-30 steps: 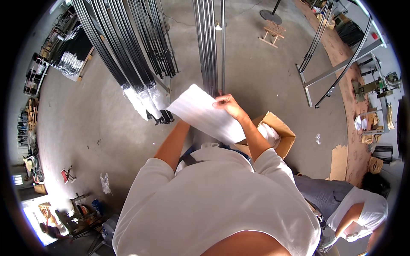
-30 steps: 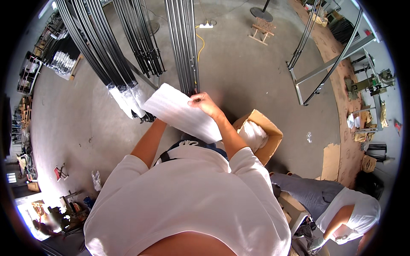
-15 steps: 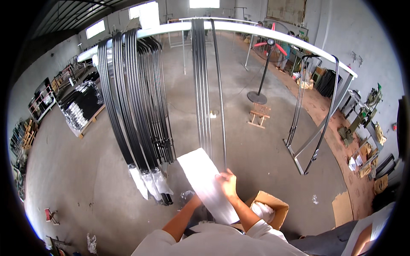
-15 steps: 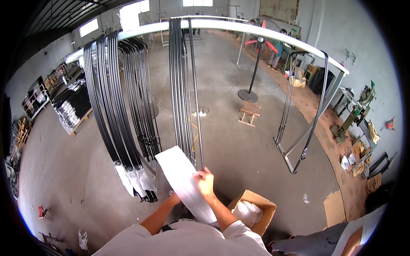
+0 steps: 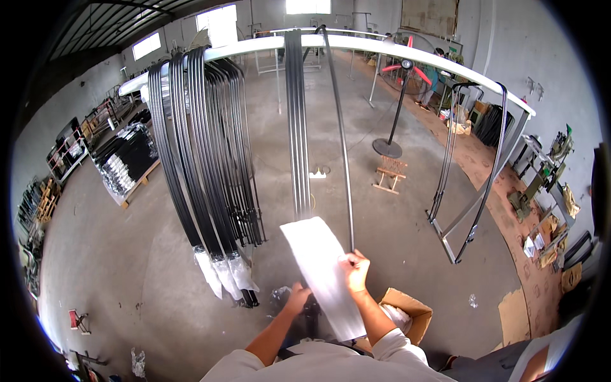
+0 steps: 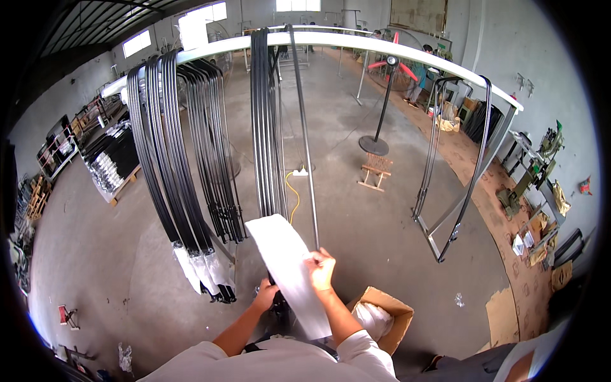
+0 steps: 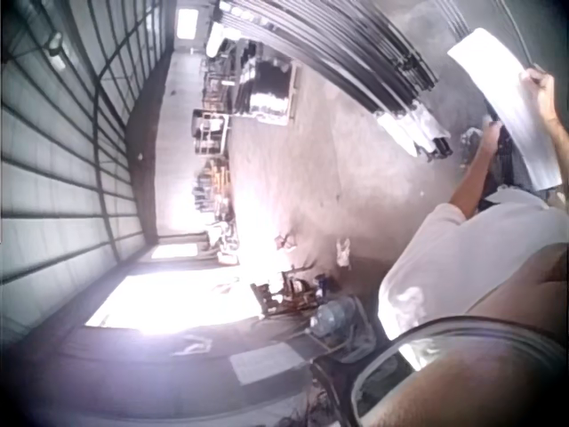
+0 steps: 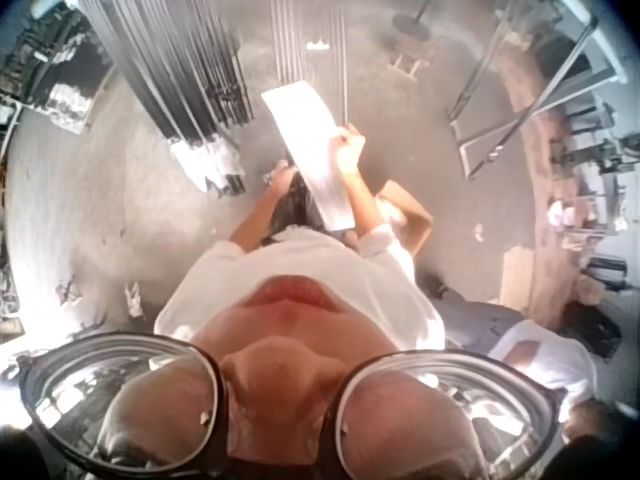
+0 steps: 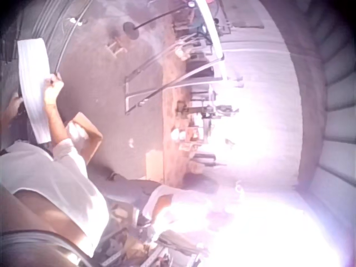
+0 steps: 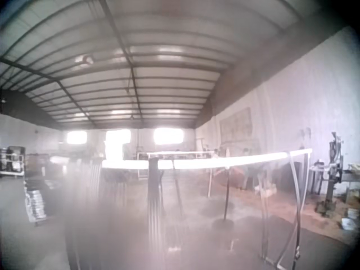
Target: The person wraps a bundle of long black metal rods with white protective paper and clear plastic film. They hold the rods vertically, tear off sheets of paper from a box, and wrap them around the bundle before securing the assembly with plastic wrap. The person works in a warehouse environment with other metal parts visible in the background.
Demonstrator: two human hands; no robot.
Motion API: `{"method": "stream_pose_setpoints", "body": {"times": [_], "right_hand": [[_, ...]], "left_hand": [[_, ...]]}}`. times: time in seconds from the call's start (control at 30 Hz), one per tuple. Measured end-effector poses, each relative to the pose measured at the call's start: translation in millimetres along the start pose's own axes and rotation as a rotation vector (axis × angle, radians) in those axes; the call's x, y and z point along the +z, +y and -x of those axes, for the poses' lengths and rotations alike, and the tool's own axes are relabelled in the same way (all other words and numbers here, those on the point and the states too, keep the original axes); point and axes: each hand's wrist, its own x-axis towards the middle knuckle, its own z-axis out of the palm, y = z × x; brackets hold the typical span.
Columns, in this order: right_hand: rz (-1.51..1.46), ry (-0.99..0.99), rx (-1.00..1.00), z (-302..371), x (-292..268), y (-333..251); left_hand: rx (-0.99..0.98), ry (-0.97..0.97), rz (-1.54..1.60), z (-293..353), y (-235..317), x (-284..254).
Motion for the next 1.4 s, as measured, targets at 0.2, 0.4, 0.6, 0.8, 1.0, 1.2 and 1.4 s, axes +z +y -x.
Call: {"method": "stream_pose_setpoints", "body": {"times": [0.2, 0.4, 0.6, 0.8, 1.0, 1.2, 1.4], "right_hand": [[-0.032, 0.059, 0.016, 5.8, -41.7, -34.7], [0.004, 0.041, -0.028, -10.6, -57.3, -53.1], [-0.019, -0.051, -0.012, -30.0, -33.9, -24.9], [-0.066, -0.104, 0.068, -17.0, -14.0, 12.7], [-0.305, -0.199, 0.195, 5.5, 14.6, 17.1], [-0.335, -0.354, 0.134, 24.0, 7.3, 25.7], [-0.271, -0.541, 0.287, 35.3, -13.1, 38.4]], "left_hand": [[-0.024, 0.033, 0.076, 16.6, 38.1, 6.7], [0.064, -0.091, 0.090, 23.6, 63.2, 22.3], [-0.053, -0.039, -0.021, 2.4, -2.0, 14.0], [-0.026, -0.248, 0.161, 12.3, 34.6, 24.8], [0.010, -0.187, 0.071, 8.2, -8.5, 15.3], [0.066, -0.149, -0.038, -5.9, 1.1, 11.6], [-0.073, -0.162, 0.111, -14.3, 27.5, 18.1]]}}
